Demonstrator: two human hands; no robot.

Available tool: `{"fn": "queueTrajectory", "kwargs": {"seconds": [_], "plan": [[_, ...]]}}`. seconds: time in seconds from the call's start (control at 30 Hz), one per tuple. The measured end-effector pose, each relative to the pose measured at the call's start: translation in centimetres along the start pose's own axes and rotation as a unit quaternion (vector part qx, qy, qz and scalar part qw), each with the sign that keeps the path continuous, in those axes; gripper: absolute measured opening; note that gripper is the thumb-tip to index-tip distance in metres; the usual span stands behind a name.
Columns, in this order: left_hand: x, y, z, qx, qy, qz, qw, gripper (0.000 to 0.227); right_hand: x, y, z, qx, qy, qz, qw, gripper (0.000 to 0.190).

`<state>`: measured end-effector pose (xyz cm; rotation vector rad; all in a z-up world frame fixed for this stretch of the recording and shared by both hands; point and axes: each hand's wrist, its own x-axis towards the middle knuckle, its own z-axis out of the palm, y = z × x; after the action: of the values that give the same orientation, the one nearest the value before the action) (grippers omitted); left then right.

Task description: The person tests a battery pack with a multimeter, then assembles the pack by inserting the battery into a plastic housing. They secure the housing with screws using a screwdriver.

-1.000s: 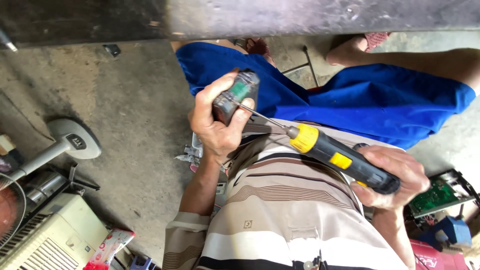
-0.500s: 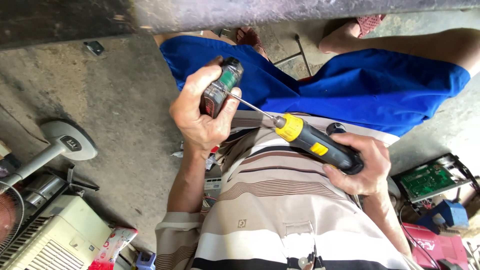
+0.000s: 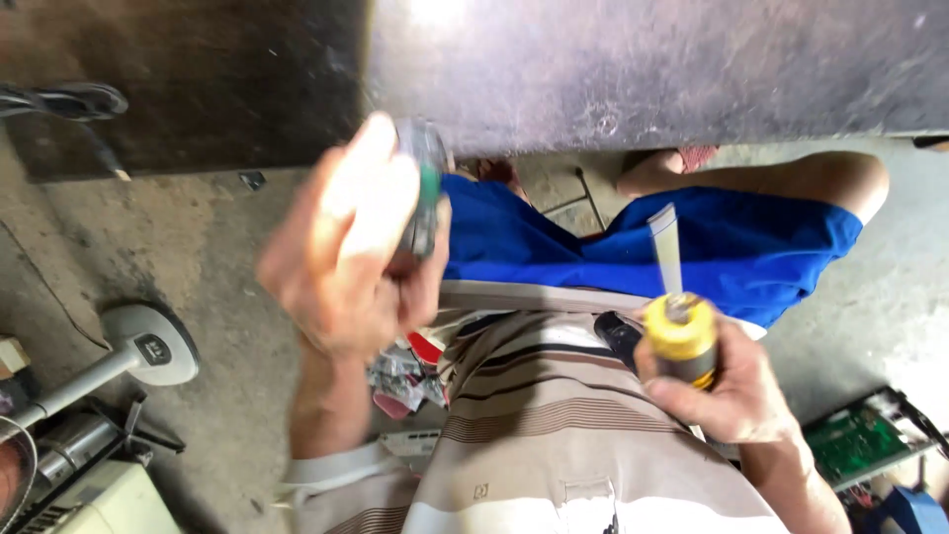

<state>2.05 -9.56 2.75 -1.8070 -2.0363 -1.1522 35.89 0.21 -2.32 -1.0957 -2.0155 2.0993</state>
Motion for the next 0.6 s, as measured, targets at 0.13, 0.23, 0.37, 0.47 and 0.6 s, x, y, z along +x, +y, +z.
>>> {"fn": "queueTrajectory", "kwargs": {"seconds": [0.13,0.23,0.37,0.47,0.6], "plan": [[5.9,-2.5,0.0,0.2,-0.076,0.116,0.97,0.023,1.2,-1.8,0.9,0.196,0.015,-0.034,0.98,0.07],[8.5,-4.6,1.8,0.323,-0.079,0.209,0.92,0.019,1.8,-1.8,1.9,0.208,0.02,-0.041,0.977,0.073],[9.9,-5.3,3.2,0.359,-0.067,0.262,0.893,0.014,2.4,-0.3,2.3,0.05,0.059,0.036,0.996,0.062],[8.8,-6.0,2.9,0.42,-0.182,0.254,0.852,0.06,2.9,-0.1,2.3,0.036,0.041,0.035,0.998,0.053],[8.4,-4.6,2.8,0.442,-0.227,0.25,0.831,0.056,3.3,-0.5,2.1,0.043,0.029,0.019,0.998,0.061]]}}
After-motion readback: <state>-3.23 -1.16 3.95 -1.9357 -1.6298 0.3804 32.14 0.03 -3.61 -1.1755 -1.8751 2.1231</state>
